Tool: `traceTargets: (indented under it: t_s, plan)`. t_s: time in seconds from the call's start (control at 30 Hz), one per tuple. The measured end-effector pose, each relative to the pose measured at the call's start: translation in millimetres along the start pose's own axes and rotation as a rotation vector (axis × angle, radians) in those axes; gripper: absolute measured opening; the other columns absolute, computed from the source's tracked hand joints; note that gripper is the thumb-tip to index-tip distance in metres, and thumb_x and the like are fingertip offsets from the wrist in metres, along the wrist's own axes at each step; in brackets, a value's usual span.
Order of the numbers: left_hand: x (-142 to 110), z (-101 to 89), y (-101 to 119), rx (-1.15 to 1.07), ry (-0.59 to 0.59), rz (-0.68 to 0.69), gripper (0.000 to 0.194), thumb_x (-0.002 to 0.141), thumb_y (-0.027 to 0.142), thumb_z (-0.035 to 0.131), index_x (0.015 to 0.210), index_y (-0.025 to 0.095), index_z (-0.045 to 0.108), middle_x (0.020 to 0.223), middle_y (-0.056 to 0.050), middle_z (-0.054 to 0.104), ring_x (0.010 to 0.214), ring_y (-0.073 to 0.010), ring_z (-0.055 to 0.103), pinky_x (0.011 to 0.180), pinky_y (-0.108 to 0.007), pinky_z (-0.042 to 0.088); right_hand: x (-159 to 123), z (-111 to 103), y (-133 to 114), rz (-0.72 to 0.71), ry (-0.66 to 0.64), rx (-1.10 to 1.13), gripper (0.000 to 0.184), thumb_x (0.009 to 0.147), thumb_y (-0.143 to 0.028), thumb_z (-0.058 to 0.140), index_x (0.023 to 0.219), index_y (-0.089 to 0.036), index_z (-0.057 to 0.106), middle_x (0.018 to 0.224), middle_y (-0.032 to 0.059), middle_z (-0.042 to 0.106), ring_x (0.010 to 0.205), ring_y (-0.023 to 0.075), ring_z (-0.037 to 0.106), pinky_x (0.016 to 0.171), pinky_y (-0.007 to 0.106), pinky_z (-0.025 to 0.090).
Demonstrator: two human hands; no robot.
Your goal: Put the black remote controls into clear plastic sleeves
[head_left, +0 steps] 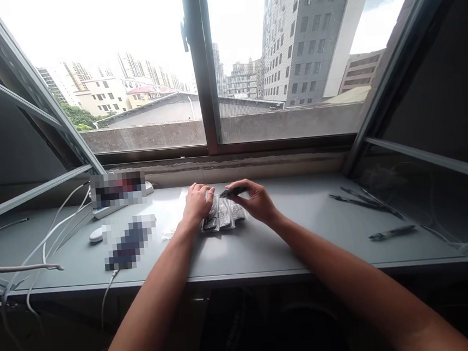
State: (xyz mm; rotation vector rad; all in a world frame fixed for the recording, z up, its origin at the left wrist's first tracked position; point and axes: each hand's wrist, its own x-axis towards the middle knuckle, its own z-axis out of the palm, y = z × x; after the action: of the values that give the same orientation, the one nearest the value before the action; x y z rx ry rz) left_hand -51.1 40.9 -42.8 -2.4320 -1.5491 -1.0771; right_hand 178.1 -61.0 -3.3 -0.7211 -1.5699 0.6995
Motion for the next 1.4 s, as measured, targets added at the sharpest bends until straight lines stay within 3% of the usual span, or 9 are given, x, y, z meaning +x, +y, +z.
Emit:
traceTargets:
  t_s: [0.13, 0.23, 0.3, 0.53, 0.83, 1.07, 1.17, 1.27, 1.4]
  plan:
    - [-0.7, 0.8, -1.4, -0.012, -0.005, -0.021, 0.042, 0.11, 0.046, 0.046, 0.117, 0.023, 0.081, 0.131, -0.014, 0.075, 0.141, -0.0363, 0.055, 0.127, -0.058, 0.038, 10.2, -13.4, 14.2, 0.099, 0.117, 0.065, 0.036, 0.094, -0.051, 0.08, 0.115, -0.023, 0.076, 0.105, 0.0059, 0.079, 0.098, 0.0249, 0.074, 0.095, 0.038, 0.058]
    - [-0.6, 0.4, -2.2, -0.018, -0.013, -0.029, 0.043, 0.11, 0.046, 0.045, 0.117, 0.022, 0.081, 0.132, -0.015, 0.075, 0.141, -0.0368, 0.055, 0.126, -0.059, 0.039, 14.3, -30.4, 19.3, 0.219, 0.192, -0.142, 0.062, 0.097, -0.047, 0.076, 0.152, -0.022, 0.062, 0.084, 0.0009, 0.075, 0.08, 0.0242, 0.07, 0.086, 0.039, 0.058]
    - [-0.3, 0.0, -2.3, -0.016, -0.016, -0.026, 0.042, 0.11, 0.045, 0.045, 0.117, 0.023, 0.08, 0.131, -0.015, 0.075, 0.14, -0.0364, 0.056, 0.126, -0.058, 0.038, 14.7, -39.9, 21.4, 0.28, 0.163, -0.378, 0.068, 0.096, -0.04, 0.075, 0.159, -0.02, 0.058, 0.08, 0.0017, 0.075, 0.078, 0.0258, 0.069, 0.088, 0.042, 0.057]
    - [-0.1, -0.8, -1.3, -0.02, -0.011, -0.029, 0.041, 0.11, 0.046, 0.046, 0.115, 0.024, 0.08, 0.128, -0.014, 0.075, 0.138, -0.0356, 0.058, 0.125, -0.057, 0.04, 9.7, -41.4, 32.3, 0.342, -0.084, -0.87, 0.055, 0.095, -0.035, 0.074, 0.15, -0.025, 0.071, 0.098, 0.0094, 0.082, 0.097, 0.0316, 0.074, 0.093, 0.041, 0.055]
    - [0.1, -2.1, 0.4, -0.016, -0.028, -0.03, 0.04, 0.11, 0.045, 0.048, 0.115, 0.023, 0.081, 0.128, -0.015, 0.075, 0.136, -0.0358, 0.058, 0.124, -0.056, 0.041, 6.8, -40.8, 32.5, 0.318, -0.163, -1.0, 0.03, 0.103, -0.029, 0.065, 0.124, -0.019, 0.085, 0.126, 0.017, 0.071, 0.121, 0.0327, 0.065, 0.106, 0.039, 0.05]
    - [0.3, -2.6, 0.9, -0.013, -0.032, -0.021, 0.041, 0.11, 0.045, 0.047, 0.114, 0.022, 0.081, 0.126, -0.015, 0.075, 0.134, -0.0361, 0.06, 0.123, -0.055, 0.042, 6.1, -37.4, 33.1, 0.351, -0.188, -0.998, 0.032, 0.107, -0.037, 0.063, 0.118, -0.019, 0.087, 0.127, 0.0189, 0.069, 0.119, 0.0341, 0.067, 0.103, 0.041, 0.051]
    - [0.4, -3.7, 2.2, -0.013, -0.031, -0.023, 0.042, 0.11, 0.045, 0.047, 0.114, 0.022, 0.082, 0.126, -0.015, 0.076, 0.133, -0.0361, 0.06, 0.122, -0.055, 0.042, 5.2, -36.2, 30.1, 0.303, -0.179, -0.998, 0.032, 0.106, -0.039, 0.065, 0.115, -0.018, 0.087, 0.123, 0.0186, 0.07, 0.117, 0.0339, 0.065, 0.101, 0.041, 0.051]
    - [0.5, -5.3, 3.8, -0.014, -0.035, -0.022, 0.043, 0.11, 0.044, 0.046, 0.116, 0.02, 0.082, 0.127, -0.016, 0.076, 0.133, -0.0355, 0.06, 0.122, -0.053, 0.042, 3.8, -33.7, 23.8, 0.097, -0.254, -0.932, 0.04, 0.104, -0.052, 0.071, 0.117, -0.019, 0.086, 0.117, 0.0159, 0.072, 0.115, 0.0331, 0.062, 0.106, 0.044, 0.047]
    - [0.5, -6.3, 4.7, -0.015, -0.031, -0.019, 0.043, 0.11, 0.043, 0.047, 0.116, 0.019, 0.082, 0.126, -0.017, 0.076, 0.132, -0.036, 0.061, 0.12, -0.052, 0.043, 1.0, -25.0, 16.0, -0.103, -0.504, -0.779, 0.063, 0.077, -0.07, 0.093, 0.121, -0.025, 0.085, 0.121, 0.0121, 0.071, 0.118, 0.0336, 0.059, 0.113, 0.049, 0.042]
